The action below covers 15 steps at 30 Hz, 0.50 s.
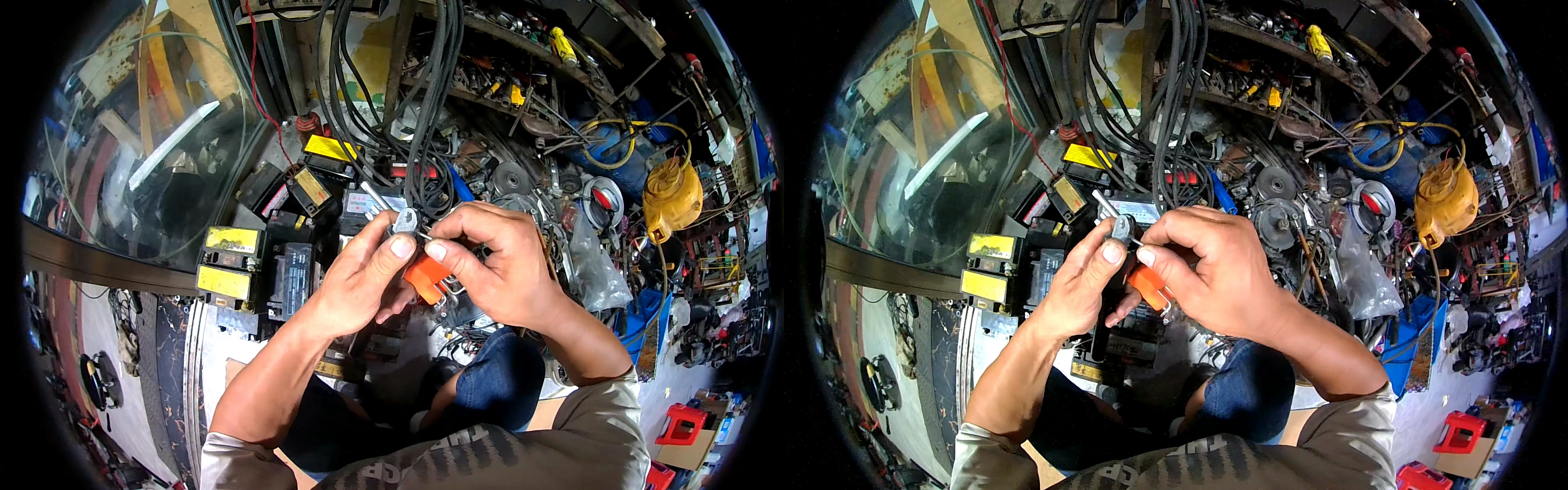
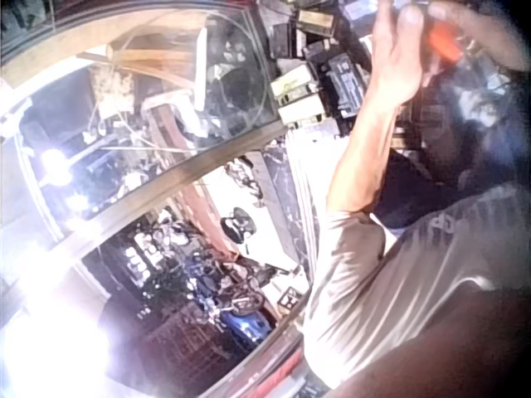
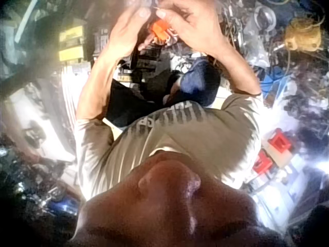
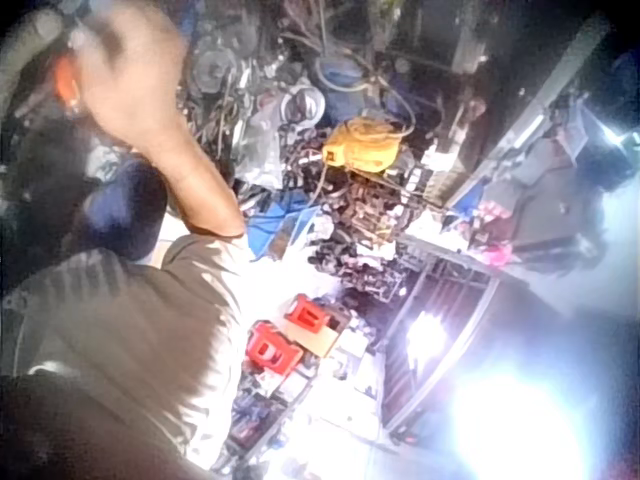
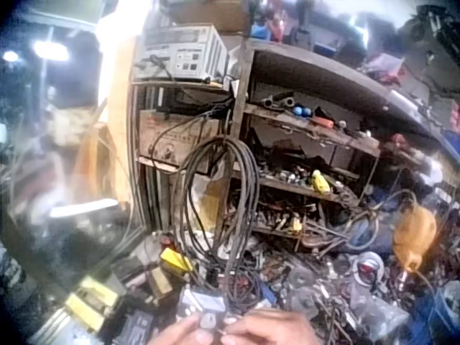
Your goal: The person removes a black electrical component from a scooter frame, takes it to a cluttered workbench to manipulate wires and a screw with a small tool, and then re-attaches the part to the handlebar.
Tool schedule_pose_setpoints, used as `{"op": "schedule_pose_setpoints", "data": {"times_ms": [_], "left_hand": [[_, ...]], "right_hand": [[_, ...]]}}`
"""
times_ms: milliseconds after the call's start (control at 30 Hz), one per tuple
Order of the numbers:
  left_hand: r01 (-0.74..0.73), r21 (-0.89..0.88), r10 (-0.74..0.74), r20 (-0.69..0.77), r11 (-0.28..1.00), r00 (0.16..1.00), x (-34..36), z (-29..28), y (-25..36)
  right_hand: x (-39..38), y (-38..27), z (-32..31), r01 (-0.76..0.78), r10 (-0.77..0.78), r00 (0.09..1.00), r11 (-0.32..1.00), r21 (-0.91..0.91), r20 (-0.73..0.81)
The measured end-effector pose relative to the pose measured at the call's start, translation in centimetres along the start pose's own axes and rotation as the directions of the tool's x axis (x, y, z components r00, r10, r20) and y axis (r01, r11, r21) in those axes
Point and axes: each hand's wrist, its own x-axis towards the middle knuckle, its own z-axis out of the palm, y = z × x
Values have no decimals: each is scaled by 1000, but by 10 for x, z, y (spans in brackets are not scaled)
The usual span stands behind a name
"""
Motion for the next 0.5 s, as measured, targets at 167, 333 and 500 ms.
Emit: {"op": "schedule_pose_setpoints", "data": {"times_ms": [167,333,500], "left_hand": [[110,-246,-119,-22,963,993,3,1,0],[140,-343,-137,33,929,990,3,-6,1],[165,-337,-165,27,927,986,3,0,2]], "right_hand": [[-8,-10,-6,-214,218,976,941,264,12],[-13,-6,-18,28,56,991,808,588,-124],[-19,5,-8,185,-103,981,770,610,-167]]}}
